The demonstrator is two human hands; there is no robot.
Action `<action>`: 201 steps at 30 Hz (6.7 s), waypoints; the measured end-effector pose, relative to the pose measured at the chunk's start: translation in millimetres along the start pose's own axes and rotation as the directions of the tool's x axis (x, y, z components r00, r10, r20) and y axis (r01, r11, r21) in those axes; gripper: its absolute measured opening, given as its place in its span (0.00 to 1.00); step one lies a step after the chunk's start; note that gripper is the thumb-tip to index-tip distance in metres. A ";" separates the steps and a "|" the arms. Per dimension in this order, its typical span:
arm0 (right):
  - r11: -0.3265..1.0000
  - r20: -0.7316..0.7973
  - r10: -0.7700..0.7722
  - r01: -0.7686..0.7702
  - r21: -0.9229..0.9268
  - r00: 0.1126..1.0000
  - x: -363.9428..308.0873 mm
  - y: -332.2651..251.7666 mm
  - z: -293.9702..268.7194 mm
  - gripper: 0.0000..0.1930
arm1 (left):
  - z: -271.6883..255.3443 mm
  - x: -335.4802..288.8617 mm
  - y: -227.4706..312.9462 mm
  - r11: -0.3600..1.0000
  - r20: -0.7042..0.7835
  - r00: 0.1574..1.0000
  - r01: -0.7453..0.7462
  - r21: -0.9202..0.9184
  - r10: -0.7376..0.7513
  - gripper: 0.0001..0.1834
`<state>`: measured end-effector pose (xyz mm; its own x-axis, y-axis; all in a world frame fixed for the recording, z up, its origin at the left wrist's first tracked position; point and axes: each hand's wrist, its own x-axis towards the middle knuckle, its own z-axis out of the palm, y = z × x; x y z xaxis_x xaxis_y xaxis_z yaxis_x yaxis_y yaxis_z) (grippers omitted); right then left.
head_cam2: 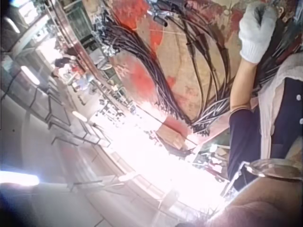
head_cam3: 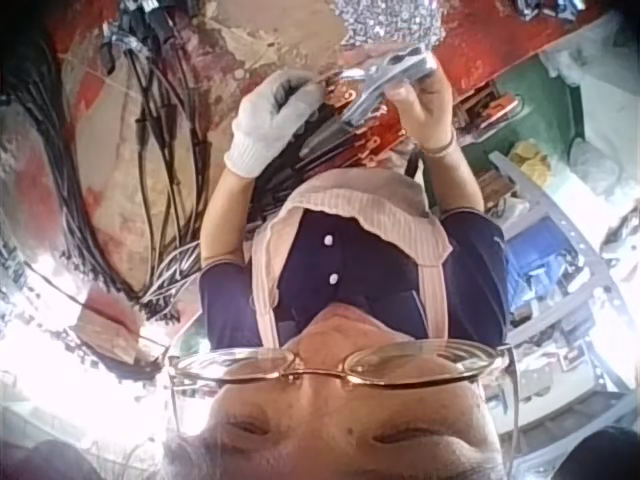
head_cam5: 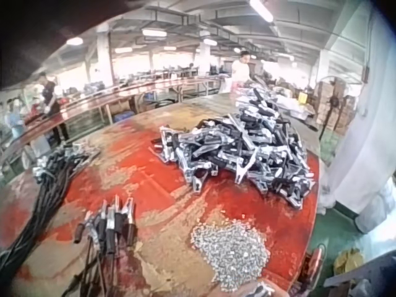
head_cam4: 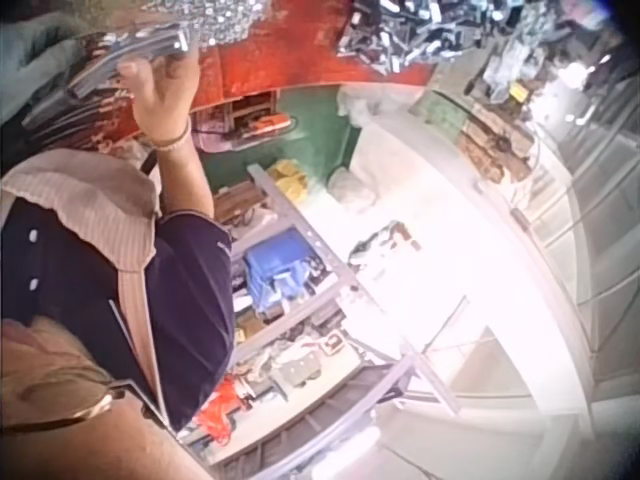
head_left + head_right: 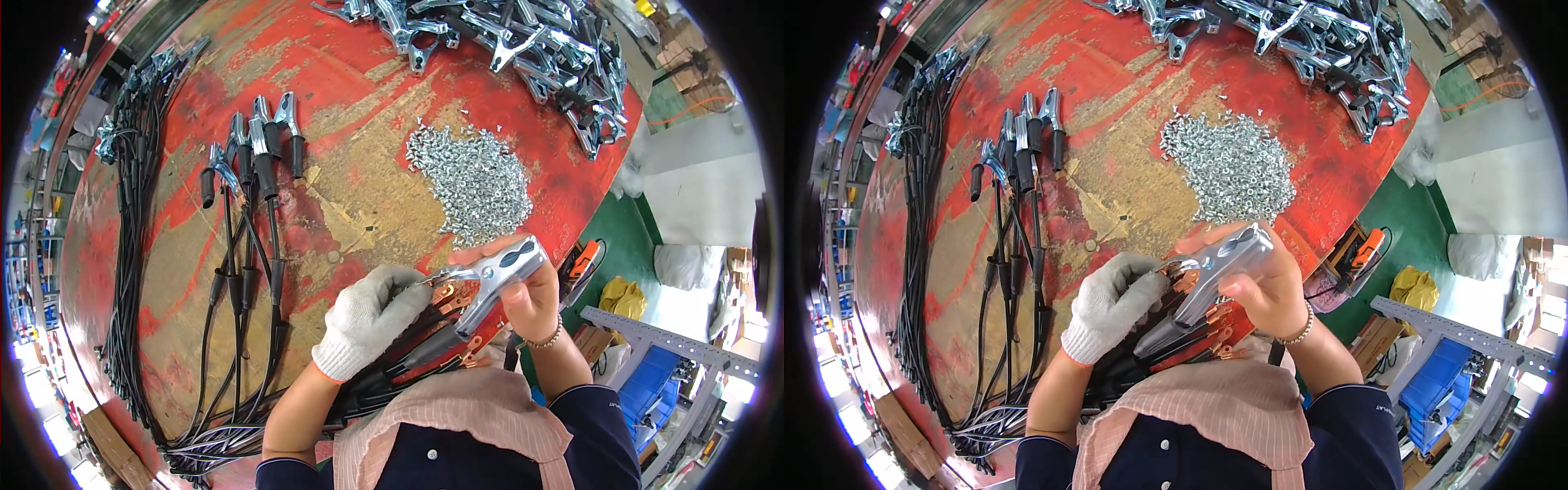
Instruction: The person is assembling jumper cables by attaching metal clamps to the ends of heavy-duty wires.
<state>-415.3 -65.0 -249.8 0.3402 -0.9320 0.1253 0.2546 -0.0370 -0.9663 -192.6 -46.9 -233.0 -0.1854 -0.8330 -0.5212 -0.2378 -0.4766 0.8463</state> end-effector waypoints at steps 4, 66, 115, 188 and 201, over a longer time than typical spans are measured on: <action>0.997 -0.070 0.066 -0.069 -0.042 0.995 -1.9 -12.4 12.9 0.30 | -2.2 -0.6 -0.6 1.000 0.026 1.000 0.001 0.002 -0.001 0.16; 0.971 -0.040 0.176 -0.181 -0.158 0.984 19.4 26.4 -0.5 0.13 | 6.2 0.0 2.3 0.990 0.037 0.996 -0.074 -0.121 0.079 0.15; 0.159 0.134 -0.178 0.163 -0.974 0.975 -1.4 35.7 -61.5 0.06 | -4.4 22.8 -14.6 0.782 -0.105 0.994 -0.081 -0.617 0.021 0.24; 0.374 0.367 -0.395 0.512 -0.773 0.842 57.0 20.9 22.7 0.17 | -1.5 11.6 -9.4 0.899 -0.072 0.992 -0.128 -0.418 0.108 0.20; 0.345 0.422 -0.420 0.571 -0.745 0.803 58.9 18.5 21.5 0.15 | -3.0 11.7 -9.4 0.911 -0.084 0.991 -0.131 -0.391 0.106 0.19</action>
<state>-371.0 -112.9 -255.5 0.5479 -0.5812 0.6017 -0.3918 -0.8138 -0.4292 -189.6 -53.0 -246.7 -0.1289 -0.8995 -0.4174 0.1809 -0.4352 0.8820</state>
